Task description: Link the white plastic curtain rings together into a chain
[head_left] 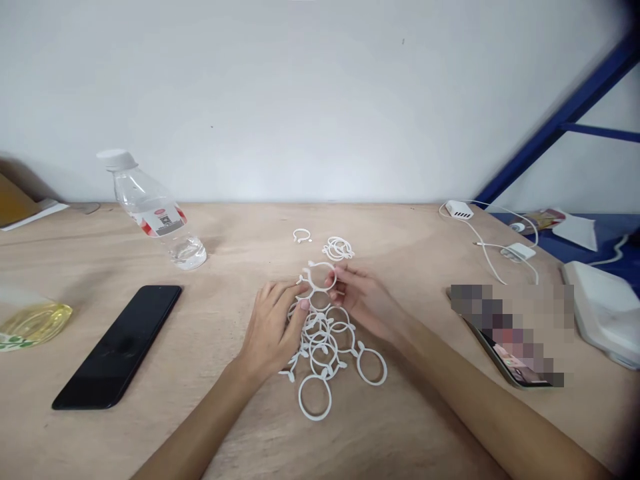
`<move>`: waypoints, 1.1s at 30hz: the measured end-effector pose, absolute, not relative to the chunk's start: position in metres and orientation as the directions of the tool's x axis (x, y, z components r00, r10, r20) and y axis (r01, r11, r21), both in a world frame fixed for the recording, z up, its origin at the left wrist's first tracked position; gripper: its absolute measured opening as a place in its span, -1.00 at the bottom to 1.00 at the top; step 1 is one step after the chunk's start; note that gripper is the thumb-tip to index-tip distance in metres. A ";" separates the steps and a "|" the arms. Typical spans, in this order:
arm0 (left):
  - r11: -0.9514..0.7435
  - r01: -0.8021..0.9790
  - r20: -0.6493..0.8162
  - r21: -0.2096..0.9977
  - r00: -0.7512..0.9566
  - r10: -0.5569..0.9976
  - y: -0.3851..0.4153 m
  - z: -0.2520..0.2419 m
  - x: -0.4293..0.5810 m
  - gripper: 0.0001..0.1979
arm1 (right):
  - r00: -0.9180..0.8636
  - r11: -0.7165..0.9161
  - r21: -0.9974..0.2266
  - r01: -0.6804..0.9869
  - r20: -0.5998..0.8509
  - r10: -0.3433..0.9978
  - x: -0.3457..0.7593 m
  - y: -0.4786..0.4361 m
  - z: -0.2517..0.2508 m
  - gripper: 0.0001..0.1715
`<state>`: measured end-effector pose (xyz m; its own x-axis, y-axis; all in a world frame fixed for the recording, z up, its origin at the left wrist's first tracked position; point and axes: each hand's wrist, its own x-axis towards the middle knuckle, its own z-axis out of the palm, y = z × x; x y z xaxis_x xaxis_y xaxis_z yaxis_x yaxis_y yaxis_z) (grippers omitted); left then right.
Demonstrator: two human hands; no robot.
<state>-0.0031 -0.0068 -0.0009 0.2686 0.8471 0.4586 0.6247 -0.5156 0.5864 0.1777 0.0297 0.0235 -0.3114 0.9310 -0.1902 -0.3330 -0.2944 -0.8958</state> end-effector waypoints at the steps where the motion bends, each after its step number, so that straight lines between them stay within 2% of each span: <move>1: -0.518 0.616 0.457 0.593 0.271 0.847 -0.007 -0.001 -0.003 -0.74 | -0.377 -0.321 -0.876 -0.361 -0.177 0.909 0.172 0.025 0.023 -0.73; 3: -0.499 0.607 0.461 0.619 0.234 0.856 -0.007 0.000 -0.004 -0.71 | -0.424 -0.305 -0.894 -0.329 -0.149 0.893 0.165 0.018 0.022 -0.74; 7: -0.476 0.601 0.492 0.642 0.152 0.857 -0.007 0.002 -0.005 -0.71 | -0.256 -0.124 -0.991 -0.056 -0.106 0.961 0.160 0.015 0.023 -0.74; 10: -0.561 0.597 0.524 0.574 0.259 0.812 -0.008 0.002 -0.004 -0.73 | -0.199 0.029 -0.992 0.122 0.005 0.980 0.159 0.012 0.029 -0.71; 13: -0.645 0.569 0.550 0.509 0.361 0.753 -0.008 0.002 -0.003 -0.77 | -0.185 0.155 -0.964 0.216 0.116 0.976 0.155 0.007 0.035 -0.77; 16: -0.633 0.583 0.549 0.509 0.346 0.761 -0.009 0.001 -0.003 -0.79 | -0.155 0.144 -0.979 0.144 0.121 0.980 0.152 0.004 0.037 -0.80; 20: -0.529 0.654 0.503 0.541 0.253 0.827 -0.009 0.000 -0.004 -0.71 | -0.203 -0.042 -0.993 -0.114 -0.018 0.979 0.148 0.001 0.034 -0.75; 23: -0.547 0.646 0.444 0.532 0.336 0.830 -0.009 -0.001 -0.005 -0.52 | -0.256 -0.161 -0.952 -0.262 -0.092 0.962 0.145 -0.002 0.031 -0.76; 26: -0.598 0.613 0.431 0.516 0.417 0.800 -0.008 -0.001 -0.005 -0.45 | -0.309 -0.257 -0.905 -0.338 -0.152 0.939 0.145 -0.002 0.029 -0.74; 30: -0.620 0.590 0.448 0.517 0.430 0.783 -0.008 -0.001 -0.005 -0.46 | -0.308 -0.266 -0.915 -0.303 -0.171 0.936 0.150 0.005 0.032 -0.66; 33: -0.616 0.580 0.432 0.534 0.439 0.788 -0.008 -0.001 -0.005 -0.46 | -0.345 -0.162 -0.984 -0.080 -0.125 0.930 0.156 0.007 0.037 -0.66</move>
<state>-0.0051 -0.0075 -0.0011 0.4394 0.7877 0.4319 0.5797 -0.6159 0.5335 0.1556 0.0075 0.0365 -0.3448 0.9303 -0.1250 -0.0798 -0.1617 -0.9836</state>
